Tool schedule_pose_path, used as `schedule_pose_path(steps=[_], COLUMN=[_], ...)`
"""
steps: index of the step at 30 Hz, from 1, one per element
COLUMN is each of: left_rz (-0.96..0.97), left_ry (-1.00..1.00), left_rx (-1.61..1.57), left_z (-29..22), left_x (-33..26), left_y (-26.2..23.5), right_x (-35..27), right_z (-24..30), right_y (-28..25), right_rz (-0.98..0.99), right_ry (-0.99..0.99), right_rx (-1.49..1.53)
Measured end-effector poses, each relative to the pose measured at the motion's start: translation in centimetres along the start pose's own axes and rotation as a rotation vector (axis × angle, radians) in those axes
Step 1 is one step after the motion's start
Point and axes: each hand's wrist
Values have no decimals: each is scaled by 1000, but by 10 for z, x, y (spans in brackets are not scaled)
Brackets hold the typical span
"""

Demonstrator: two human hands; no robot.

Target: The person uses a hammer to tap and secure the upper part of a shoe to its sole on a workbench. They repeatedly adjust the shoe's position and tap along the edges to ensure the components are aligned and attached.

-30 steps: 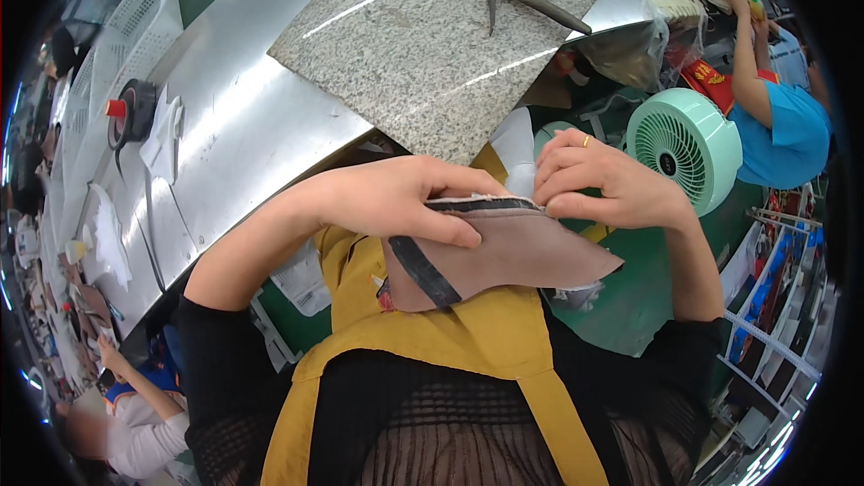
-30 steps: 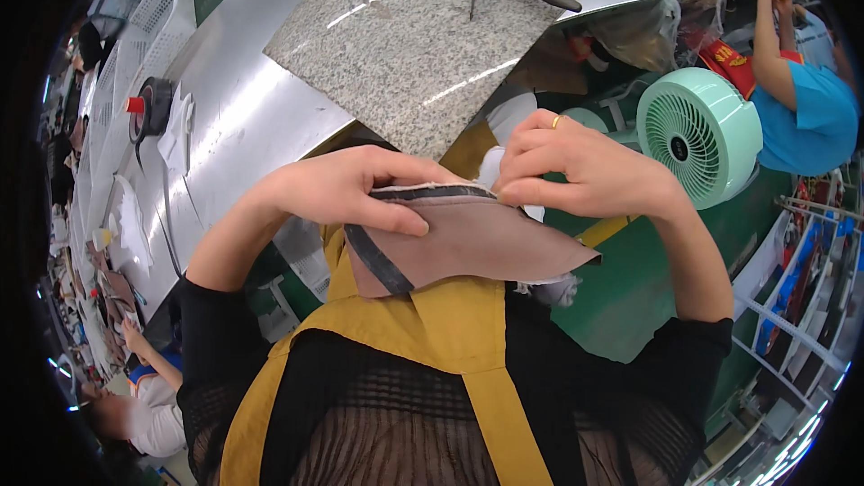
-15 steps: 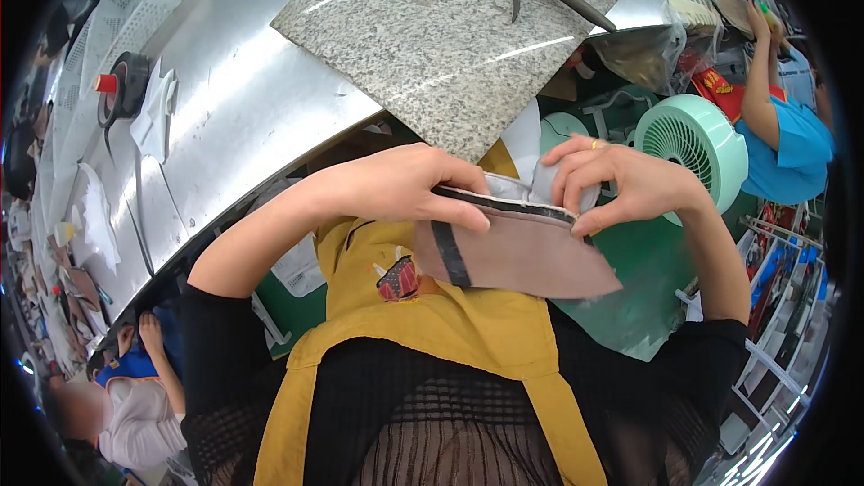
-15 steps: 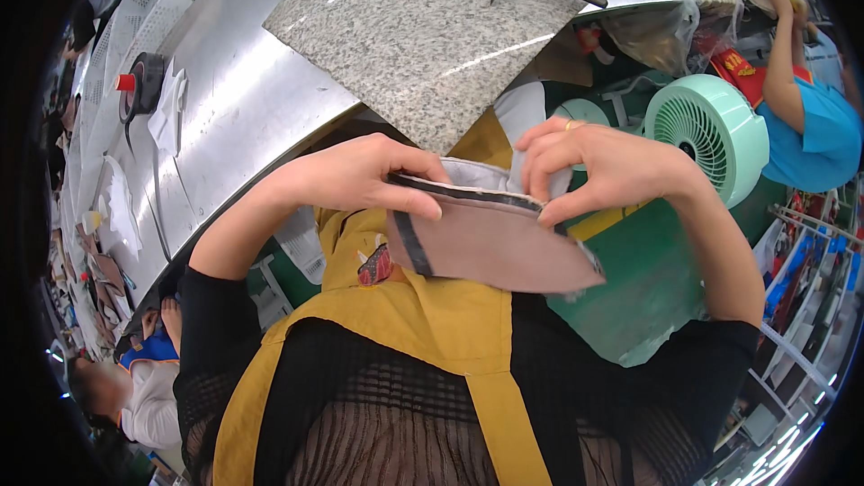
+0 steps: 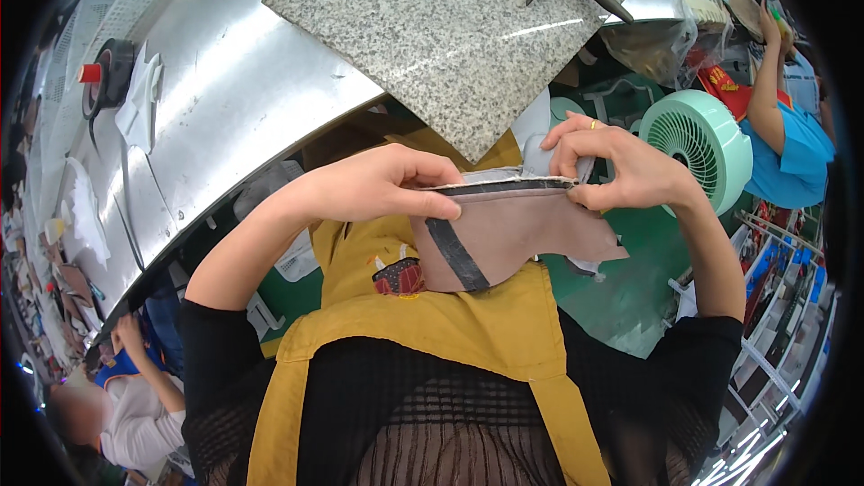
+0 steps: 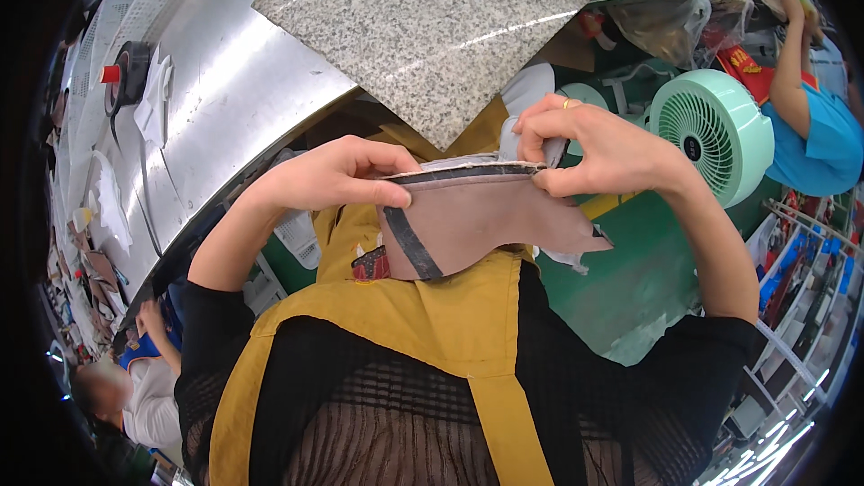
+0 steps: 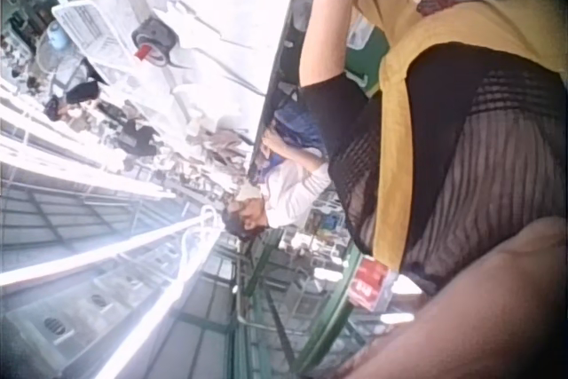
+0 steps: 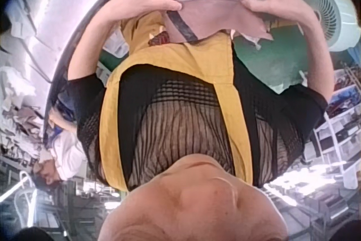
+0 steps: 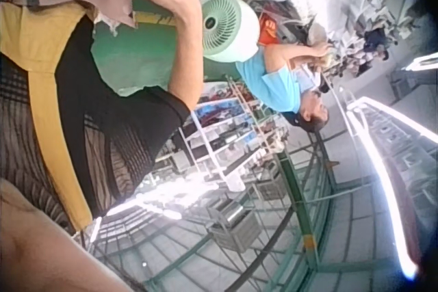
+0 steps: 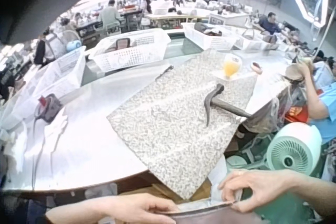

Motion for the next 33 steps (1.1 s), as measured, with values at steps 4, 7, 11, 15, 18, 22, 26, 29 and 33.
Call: schedule_pose_path(steps=[4, 7, 11, 15, 18, 22, 26, 29, 33], left_rz=[22, 24, -60, -128, -160, -165, -188, -329, -593], left_ry=[68, 56, 83, 70, 105, 77, 56, 188, 386], left_rx=[57, 108, 126, 74, 147, 134, 54, 283, 705], left_z=[5, 9, 23, 23, 26, 30, 35, 38, 50], left_x=[-5, -8, -8, -9, -10, -13, -14, -15, -12], left_y=[-7, -13, -9, -5, -6, -10, -10, -3, 18], right_x=[-1, 1, 3, -1, -1, 0, 2, 4, 3], right_z=[-1, -1, -4, -11, -9, -8, -7, -2, -5], right_y=[1, 0, -3, -2, 6, 14, 20, 31, 51], right_rz=[16, 8, -8, -83, -122, -145, -171, -246, -354], right_ry=[23, 82, 73, 37, 13, -2, -69, -174, -292], right_rx=[16, 42, 31, 8, 25, 30, -111, -367, -665])
Point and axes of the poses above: each hand's wrist, its own x-axis towards the middle knuckle, its own y-axis out of the palm, z = x × y, and after that the axes turned 11 degrees about x, right-handed
